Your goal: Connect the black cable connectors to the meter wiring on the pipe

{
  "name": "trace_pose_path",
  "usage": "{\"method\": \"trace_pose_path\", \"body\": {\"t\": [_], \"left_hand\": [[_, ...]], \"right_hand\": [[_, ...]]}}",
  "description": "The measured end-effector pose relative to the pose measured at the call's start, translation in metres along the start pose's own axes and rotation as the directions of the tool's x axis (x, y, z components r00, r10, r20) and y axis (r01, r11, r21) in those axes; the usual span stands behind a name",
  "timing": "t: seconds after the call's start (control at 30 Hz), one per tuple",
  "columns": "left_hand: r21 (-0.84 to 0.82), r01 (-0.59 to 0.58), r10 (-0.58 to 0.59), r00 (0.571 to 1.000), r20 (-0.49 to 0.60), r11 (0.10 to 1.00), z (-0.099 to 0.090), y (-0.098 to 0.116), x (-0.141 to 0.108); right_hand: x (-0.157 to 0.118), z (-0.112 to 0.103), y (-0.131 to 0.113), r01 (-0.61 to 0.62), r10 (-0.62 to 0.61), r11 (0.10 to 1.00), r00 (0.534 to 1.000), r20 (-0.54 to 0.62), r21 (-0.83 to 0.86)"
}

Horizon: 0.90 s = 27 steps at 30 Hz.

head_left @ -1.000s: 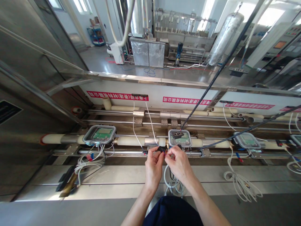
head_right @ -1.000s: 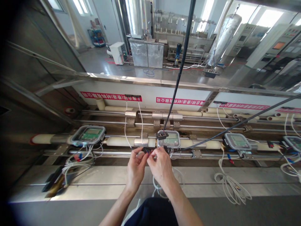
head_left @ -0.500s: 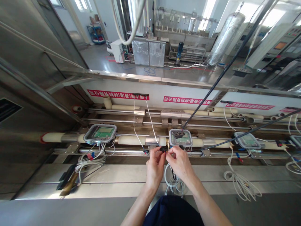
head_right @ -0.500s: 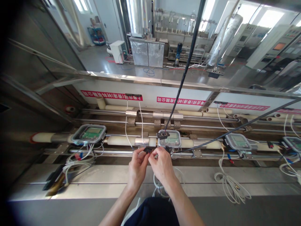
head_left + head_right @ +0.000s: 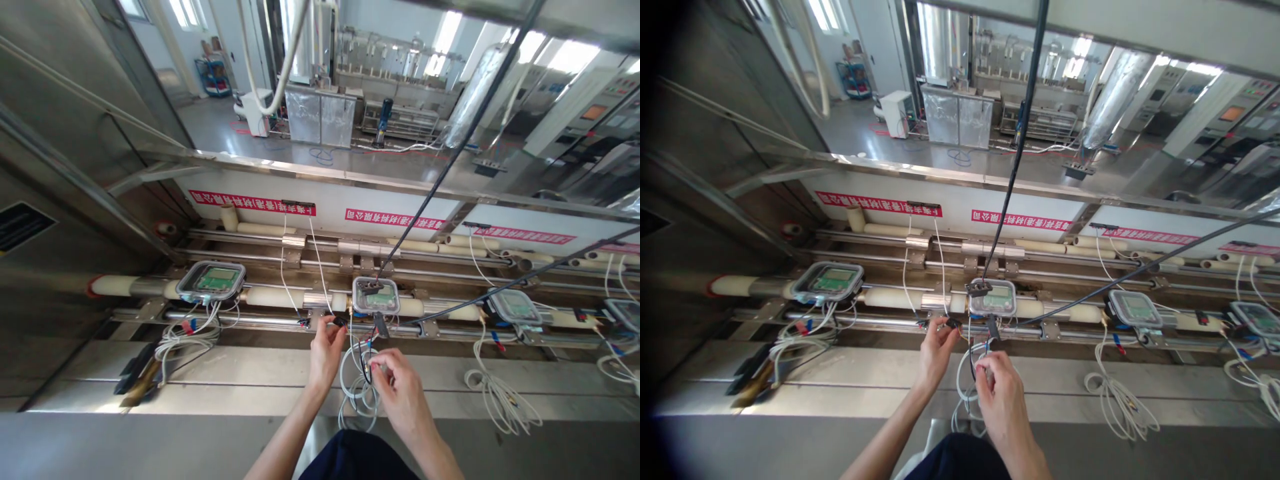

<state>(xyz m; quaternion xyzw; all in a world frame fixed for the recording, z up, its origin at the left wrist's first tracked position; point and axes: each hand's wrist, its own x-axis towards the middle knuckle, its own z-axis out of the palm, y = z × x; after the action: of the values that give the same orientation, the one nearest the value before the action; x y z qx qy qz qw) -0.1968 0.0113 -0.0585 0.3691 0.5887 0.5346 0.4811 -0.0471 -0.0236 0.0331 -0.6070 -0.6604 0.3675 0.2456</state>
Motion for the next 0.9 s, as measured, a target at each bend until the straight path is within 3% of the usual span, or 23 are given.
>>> {"method": "trace_pose_path", "body": {"t": [0.23,0.4,0.53,0.67,0.8,0.9], "left_hand": [[0.187,0.025,-0.006,0.995,-0.103,0.982,0.006,-0.004,-0.012],[0.323,0.067,-0.001,0.98,-0.199,0.944,-0.017,-0.008,-0.042],[0.445,0.137,0.013,0.948,-0.318,0.885,-0.055,-0.012,-0.069],[0.543,0.229,0.064,0.882,-0.467,0.808,-0.109,-0.016,-0.078],[0.623,0.238,0.148,0.852,-0.503,0.745,-0.171,-0.021,-0.064],[0.664,0.2,0.163,0.882,-0.442,0.721,-0.214,-0.028,-0.043]], "right_hand": [[-0.016,-0.016,0.031,0.031,-0.035,0.999,0.982,0.184,0.025],[-0.011,-0.014,0.035,0.113,-0.128,0.992,0.931,0.342,0.062],[-0.008,-0.003,0.038,0.193,-0.199,0.98,0.886,0.419,0.057],[-0.012,0.015,0.045,0.189,-0.191,0.981,0.876,0.443,0.05],[-0.014,0.047,0.042,0.176,-0.167,0.984,0.89,0.423,0.019],[-0.013,0.084,0.02,0.146,-0.124,0.989,0.888,0.444,-0.016]]}}
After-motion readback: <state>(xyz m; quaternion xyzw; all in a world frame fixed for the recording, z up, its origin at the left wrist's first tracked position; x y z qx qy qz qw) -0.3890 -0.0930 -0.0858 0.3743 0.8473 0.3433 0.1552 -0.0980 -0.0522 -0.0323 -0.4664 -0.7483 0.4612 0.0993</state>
